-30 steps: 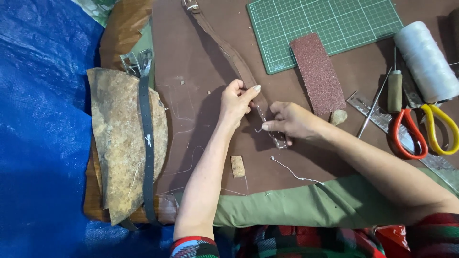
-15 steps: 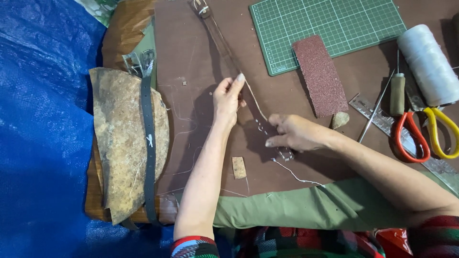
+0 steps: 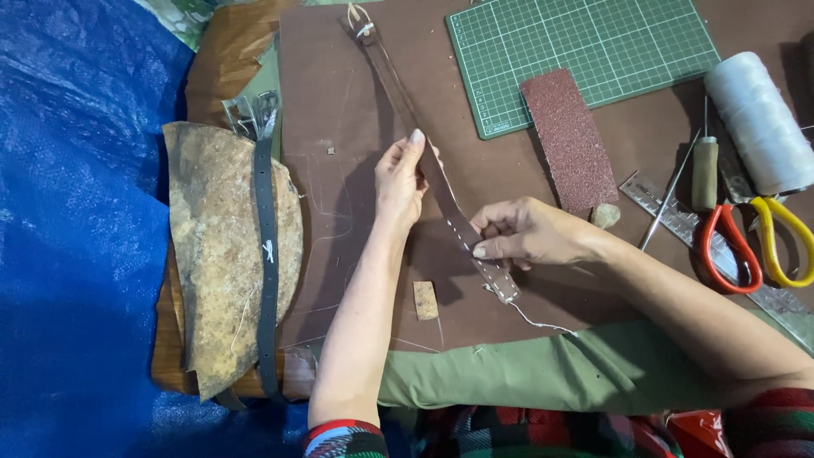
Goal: Sanding a leather strap to smooth the edges and surface, followed by attaching a metal buckle.
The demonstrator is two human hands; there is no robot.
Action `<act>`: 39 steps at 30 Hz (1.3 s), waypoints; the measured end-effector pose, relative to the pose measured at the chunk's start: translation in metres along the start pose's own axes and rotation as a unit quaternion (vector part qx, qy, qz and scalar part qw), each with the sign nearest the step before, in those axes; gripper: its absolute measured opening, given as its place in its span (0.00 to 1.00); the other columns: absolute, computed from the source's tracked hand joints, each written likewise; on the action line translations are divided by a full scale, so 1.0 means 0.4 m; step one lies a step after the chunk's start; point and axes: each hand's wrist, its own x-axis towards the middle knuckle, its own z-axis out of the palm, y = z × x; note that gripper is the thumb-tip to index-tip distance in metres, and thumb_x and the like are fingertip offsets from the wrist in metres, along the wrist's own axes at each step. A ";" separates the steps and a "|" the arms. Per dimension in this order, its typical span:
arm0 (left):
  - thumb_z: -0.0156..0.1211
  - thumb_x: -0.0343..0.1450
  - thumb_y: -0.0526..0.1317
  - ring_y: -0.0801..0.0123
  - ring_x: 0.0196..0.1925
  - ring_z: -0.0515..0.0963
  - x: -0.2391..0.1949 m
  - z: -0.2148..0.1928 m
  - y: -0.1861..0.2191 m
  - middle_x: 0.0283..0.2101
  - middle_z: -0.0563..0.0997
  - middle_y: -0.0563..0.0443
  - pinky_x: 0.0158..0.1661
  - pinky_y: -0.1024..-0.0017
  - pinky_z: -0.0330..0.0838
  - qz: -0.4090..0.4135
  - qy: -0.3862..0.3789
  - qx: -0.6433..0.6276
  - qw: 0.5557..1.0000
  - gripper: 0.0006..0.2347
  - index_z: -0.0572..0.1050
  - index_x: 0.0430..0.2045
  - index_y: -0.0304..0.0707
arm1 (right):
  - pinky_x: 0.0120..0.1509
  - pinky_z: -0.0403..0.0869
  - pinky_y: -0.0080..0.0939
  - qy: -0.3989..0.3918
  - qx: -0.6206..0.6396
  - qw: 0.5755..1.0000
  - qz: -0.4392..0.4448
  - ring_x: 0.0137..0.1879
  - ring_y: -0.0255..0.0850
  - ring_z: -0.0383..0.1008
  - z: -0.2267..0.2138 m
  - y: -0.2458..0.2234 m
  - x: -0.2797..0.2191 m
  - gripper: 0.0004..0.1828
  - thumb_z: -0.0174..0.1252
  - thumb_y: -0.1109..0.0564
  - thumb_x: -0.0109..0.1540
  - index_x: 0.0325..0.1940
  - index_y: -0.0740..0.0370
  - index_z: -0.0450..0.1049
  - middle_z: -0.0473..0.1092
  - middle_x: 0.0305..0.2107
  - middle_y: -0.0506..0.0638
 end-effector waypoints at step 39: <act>0.66 0.72 0.37 0.64 0.33 0.88 0.036 -0.054 -0.045 0.40 0.87 0.43 0.33 0.70 0.85 0.138 -0.184 0.328 0.916 0.19 0.74 0.59 0.46 | 0.32 0.69 0.38 0.038 -0.312 0.943 0.112 0.26 0.37 0.74 -0.095 0.085 0.038 0.08 0.65 0.52 0.60 0.32 0.58 0.80 0.74 0.16 0.45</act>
